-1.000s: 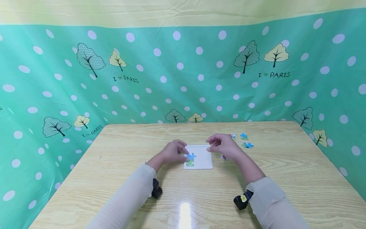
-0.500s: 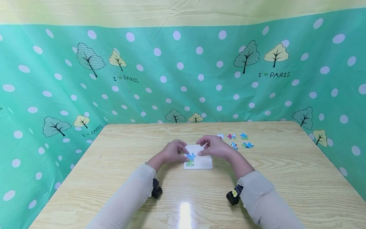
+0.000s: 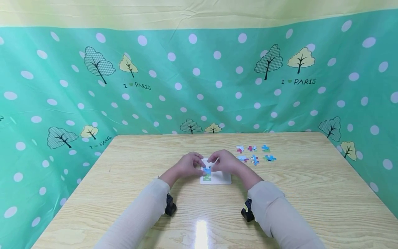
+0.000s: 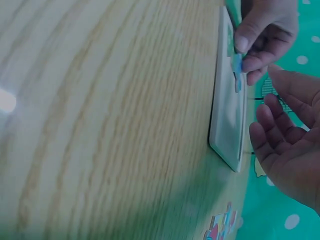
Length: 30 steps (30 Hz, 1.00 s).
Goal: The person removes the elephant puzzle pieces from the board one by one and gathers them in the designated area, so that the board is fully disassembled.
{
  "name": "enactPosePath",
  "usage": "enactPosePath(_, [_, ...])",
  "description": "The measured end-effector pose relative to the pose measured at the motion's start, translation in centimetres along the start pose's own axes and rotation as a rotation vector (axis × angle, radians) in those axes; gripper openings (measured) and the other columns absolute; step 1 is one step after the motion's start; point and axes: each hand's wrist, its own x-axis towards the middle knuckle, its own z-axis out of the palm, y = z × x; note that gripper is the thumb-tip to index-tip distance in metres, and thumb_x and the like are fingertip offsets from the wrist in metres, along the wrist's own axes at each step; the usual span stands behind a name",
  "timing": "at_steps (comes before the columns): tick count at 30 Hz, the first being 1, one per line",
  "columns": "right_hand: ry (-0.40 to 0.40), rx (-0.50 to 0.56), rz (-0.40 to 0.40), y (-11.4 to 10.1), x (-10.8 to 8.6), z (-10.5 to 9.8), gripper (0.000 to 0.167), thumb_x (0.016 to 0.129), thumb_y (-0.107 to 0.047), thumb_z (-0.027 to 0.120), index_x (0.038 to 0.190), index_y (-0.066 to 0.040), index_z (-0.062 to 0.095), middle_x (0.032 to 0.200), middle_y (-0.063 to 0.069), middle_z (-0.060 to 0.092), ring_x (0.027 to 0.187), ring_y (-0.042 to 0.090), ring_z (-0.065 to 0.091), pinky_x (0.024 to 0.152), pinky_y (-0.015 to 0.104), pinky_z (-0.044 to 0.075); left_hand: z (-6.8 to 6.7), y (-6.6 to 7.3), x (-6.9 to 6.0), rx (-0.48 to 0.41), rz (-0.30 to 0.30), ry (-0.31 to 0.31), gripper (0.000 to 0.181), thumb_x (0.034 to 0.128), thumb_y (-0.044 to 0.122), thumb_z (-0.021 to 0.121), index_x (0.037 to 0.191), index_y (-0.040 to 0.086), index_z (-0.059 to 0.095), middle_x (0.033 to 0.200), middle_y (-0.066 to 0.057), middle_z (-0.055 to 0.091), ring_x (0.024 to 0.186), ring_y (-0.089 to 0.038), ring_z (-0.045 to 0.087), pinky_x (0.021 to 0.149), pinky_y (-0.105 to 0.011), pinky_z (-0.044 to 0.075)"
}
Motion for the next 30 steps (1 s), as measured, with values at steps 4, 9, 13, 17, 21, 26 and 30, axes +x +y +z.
enactPosePath(4, [-0.025, -0.037, -0.031, 0.2, 0.5, 0.4, 0.029, 0.086, 0.002, 0.079, 0.114, 0.000, 0.075, 0.103, 0.006, 0.071, 0.089, 0.017, 0.060, 0.078, 0.031, 0.053, 0.0, 0.0, -0.1, -0.003, 0.005, 0.005, 0.016, 0.0809, 0.018, 0.091, 0.091, 0.014, 0.080, 0.136, -0.008, 0.060, 0.121, -0.027, 0.058, 0.105, -0.040, 0.048])
enactPosePath(9, [-0.055, -0.058, -0.054, 0.4, 0.7, 0.8, 0.028, 0.083, 0.004, 0.080, 0.111, 0.005, 0.074, 0.097, 0.007, 0.069, 0.085, 0.017, 0.057, 0.078, 0.030, 0.051, 0.0, 0.0, -0.2, -0.011, 0.014, 0.008, 0.016, 0.0809, 0.017, 0.091, 0.092, 0.013, 0.080, 0.136, -0.009, 0.060, 0.121, -0.027, 0.058, 0.105, -0.040, 0.048])
enactPosePath(13, [-0.040, -0.068, -0.024, 0.4, 0.9, 1.2, 0.026, 0.082, 0.002, 0.082, 0.107, 0.002, 0.074, 0.091, 0.005, 0.065, 0.084, 0.017, 0.055, 0.077, 0.030, 0.050, 0.1, -0.1, -0.1, -0.011, 0.008, 0.008, 0.016, 0.0811, 0.018, 0.091, 0.092, 0.013, 0.080, 0.136, -0.008, 0.060, 0.121, -0.026, 0.058, 0.104, -0.039, 0.048])
enactPosePath(17, [-0.023, -0.071, -0.005, 0.4, 0.9, 1.4, 0.026, 0.081, 0.001, 0.084, 0.105, 0.000, 0.074, 0.090, 0.005, 0.063, 0.084, 0.018, 0.054, 0.078, 0.031, 0.049, 0.1, -0.2, -0.1, -0.009, 0.013, 0.011, 0.016, 0.0810, 0.018, 0.092, 0.091, 0.014, 0.080, 0.136, -0.008, 0.060, 0.119, -0.026, 0.058, 0.103, -0.039, 0.049])
enactPosePath(21, [-0.014, -0.069, 0.002, 0.5, 0.8, 1.5, 0.024, 0.083, 0.000, 0.083, 0.104, -0.001, 0.073, 0.090, 0.005, 0.062, 0.084, 0.018, 0.053, 0.078, 0.031, 0.048, 0.0, -0.2, -0.1, -0.011, 0.027, 0.011, 0.016, 0.0807, 0.018, 0.092, 0.090, 0.014, 0.080, 0.136, -0.008, 0.060, 0.120, -0.027, 0.058, 0.104, -0.040, 0.049])
enactPosePath(26, [-0.007, -0.074, -0.005, 0.4, 0.7, 1.5, 0.020, 0.085, -0.001, 0.082, 0.103, -0.001, 0.074, 0.090, 0.006, 0.062, 0.084, 0.018, 0.053, 0.078, 0.032, 0.048, -0.1, 0.0, -0.4, -0.015, 0.040, 0.001, 0.021, 0.0778, 0.019, 0.094, 0.091, 0.013, 0.079, 0.136, -0.009, 0.058, 0.126, -0.028, 0.055, 0.107, -0.042, 0.046])
enactPosePath(30, [-0.002, -0.080, -0.019, 0.5, 0.6, 1.4, 0.019, 0.086, -0.001, 0.081, 0.103, 0.000, 0.073, 0.090, 0.006, 0.063, 0.084, 0.018, 0.052, 0.077, 0.032, 0.047, -0.1, -0.1, -0.3, 0.006, 0.054, -0.004, 0.025, 0.0761, 0.019, 0.095, 0.093, 0.013, 0.078, 0.135, -0.009, 0.058, 0.129, -0.028, 0.054, 0.111, -0.041, 0.043])
